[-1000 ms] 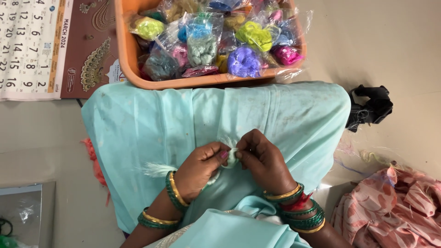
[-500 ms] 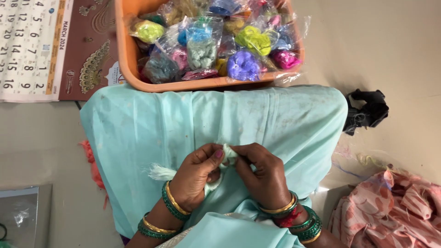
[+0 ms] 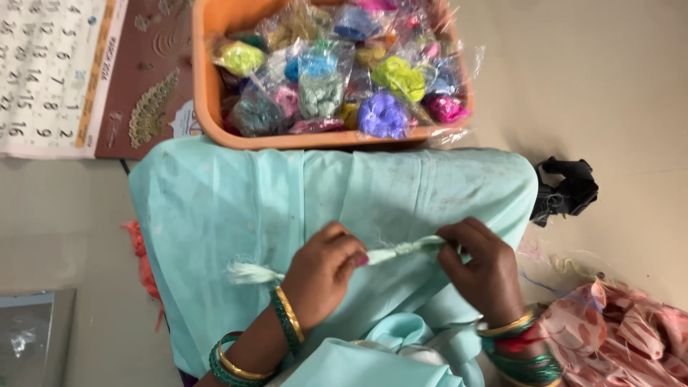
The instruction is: The person sits on the floor and twists a skein of light green yarn by hand, folding and plying it into a twisted strand, then places the finished skein into an orange tray filled with other colorful yarn skeins. They then begin twisting an orange yarn skein the same way.
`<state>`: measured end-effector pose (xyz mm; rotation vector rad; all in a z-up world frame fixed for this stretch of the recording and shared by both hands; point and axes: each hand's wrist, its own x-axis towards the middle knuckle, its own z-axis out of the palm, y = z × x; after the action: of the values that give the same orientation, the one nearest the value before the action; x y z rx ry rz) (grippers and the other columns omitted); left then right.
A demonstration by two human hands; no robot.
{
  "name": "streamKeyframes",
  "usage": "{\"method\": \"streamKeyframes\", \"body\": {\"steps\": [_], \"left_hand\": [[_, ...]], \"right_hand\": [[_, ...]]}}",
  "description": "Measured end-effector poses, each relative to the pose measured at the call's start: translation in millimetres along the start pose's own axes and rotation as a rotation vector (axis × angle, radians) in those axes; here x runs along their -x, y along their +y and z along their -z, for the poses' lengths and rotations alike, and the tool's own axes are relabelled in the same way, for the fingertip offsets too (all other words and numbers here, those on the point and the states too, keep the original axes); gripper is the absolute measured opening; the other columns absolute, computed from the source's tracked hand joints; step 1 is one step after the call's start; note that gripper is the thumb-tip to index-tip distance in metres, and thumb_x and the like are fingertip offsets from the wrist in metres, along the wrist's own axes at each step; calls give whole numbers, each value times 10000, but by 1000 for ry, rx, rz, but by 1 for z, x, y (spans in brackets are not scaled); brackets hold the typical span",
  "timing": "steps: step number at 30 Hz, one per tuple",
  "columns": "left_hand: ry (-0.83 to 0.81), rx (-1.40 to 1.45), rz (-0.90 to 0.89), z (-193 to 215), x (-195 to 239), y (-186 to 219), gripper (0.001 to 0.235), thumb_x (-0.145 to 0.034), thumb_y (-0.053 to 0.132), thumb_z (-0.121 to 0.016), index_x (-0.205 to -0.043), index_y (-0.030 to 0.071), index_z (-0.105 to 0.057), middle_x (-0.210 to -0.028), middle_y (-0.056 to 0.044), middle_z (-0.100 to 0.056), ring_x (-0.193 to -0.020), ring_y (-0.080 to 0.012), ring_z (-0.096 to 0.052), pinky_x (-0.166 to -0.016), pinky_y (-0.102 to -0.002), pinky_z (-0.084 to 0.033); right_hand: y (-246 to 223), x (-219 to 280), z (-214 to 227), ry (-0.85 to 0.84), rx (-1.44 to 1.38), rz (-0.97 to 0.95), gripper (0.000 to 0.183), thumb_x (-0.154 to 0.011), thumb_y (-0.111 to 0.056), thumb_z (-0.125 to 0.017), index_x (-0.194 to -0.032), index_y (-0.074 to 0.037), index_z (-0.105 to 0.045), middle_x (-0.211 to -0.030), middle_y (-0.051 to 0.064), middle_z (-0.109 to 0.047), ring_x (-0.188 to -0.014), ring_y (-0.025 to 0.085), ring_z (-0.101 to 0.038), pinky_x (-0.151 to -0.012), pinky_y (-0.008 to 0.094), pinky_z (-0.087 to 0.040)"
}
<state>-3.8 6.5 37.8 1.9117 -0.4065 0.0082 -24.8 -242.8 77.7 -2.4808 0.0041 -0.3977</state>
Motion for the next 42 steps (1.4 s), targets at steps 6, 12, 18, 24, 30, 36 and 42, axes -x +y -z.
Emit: {"method": "streamKeyframes", "body": {"steps": [6, 12, 18, 24, 30, 36, 42], "left_hand": [[-274, -25, -175, 7, -28, 33, 66, -889, 54, -706, -931, 104, -698, -883, -89, -644, -825, -304, -658, -696, -405, -518], [-359, 359, 90, 54, -58, 46, 184, -865, 38, -714, -1037, 77, -662, -894, -15, -650, -777, -146, -626, -705, -293, -525], [-421, 403, 162, 47, -43, -5, 211, -914, 3, -669, -1124, 6, -687, -922, 35, -677, -749, -86, -624, -674, -271, -549], [-290, 5, -13, 61, -29, -16, 206, -914, 2, -602, -1091, 48, -696, -875, -54, -741, -761, -163, -725, -692, -312, -573], [-301, -443, -22, 55, -26, -48, 122, -875, 62, -601, -991, 91, -624, -873, -98, -717, -820, -329, -691, -665, -454, -531], [-359, -369, -239, 47, -48, 27, 94, -909, 104, -601, -979, 76, -545, -865, -114, -681, -822, -359, -670, -660, -473, -514], [-217, -452, -250, 91, -46, 9, 130, -890, 116, -622, -1000, 81, -562, -838, -123, -671, -813, -362, -661, -659, -479, -508]], "right_hand": [[-45, -31, 19, -282, -371, 511, 621, -748, 42, -693, -1338, 66, -499, -1380, 279, -491, -1236, 378, -510, -972, 405, -421], [-13, -44, 39, -733, -666, -136, 322, -960, -49, -583, -1282, -49, -572, -1023, 36, -631, -901, 111, -627, -757, 269, -559], [-2, -62, 89, -637, -754, -107, 155, -960, -5, -612, -1094, -46, -546, -920, 26, -579, -806, 97, -586, -696, 273, -523], [39, -38, 58, -488, -438, -55, 121, -944, -73, -641, -1041, -60, -569, -872, 40, -598, -749, 107, -571, -644, 290, -503], [47, -38, 1, -627, -133, -113, 212, -930, -204, -667, -1105, -102, -603, -893, 36, -715, -833, 202, -713, -754, 344, -554], [-52, -66, 4, -401, -216, 512, 738, -780, -244, -805, -1411, -14, -500, -1402, 237, -560, -1245, 399, -550, -969, 471, -472], [-20, -82, -10, -820, -416, 200, 310, -964, -190, -633, -1249, -77, -589, -1056, 116, -757, -935, 278, -745, -823, 383, -569]]}}
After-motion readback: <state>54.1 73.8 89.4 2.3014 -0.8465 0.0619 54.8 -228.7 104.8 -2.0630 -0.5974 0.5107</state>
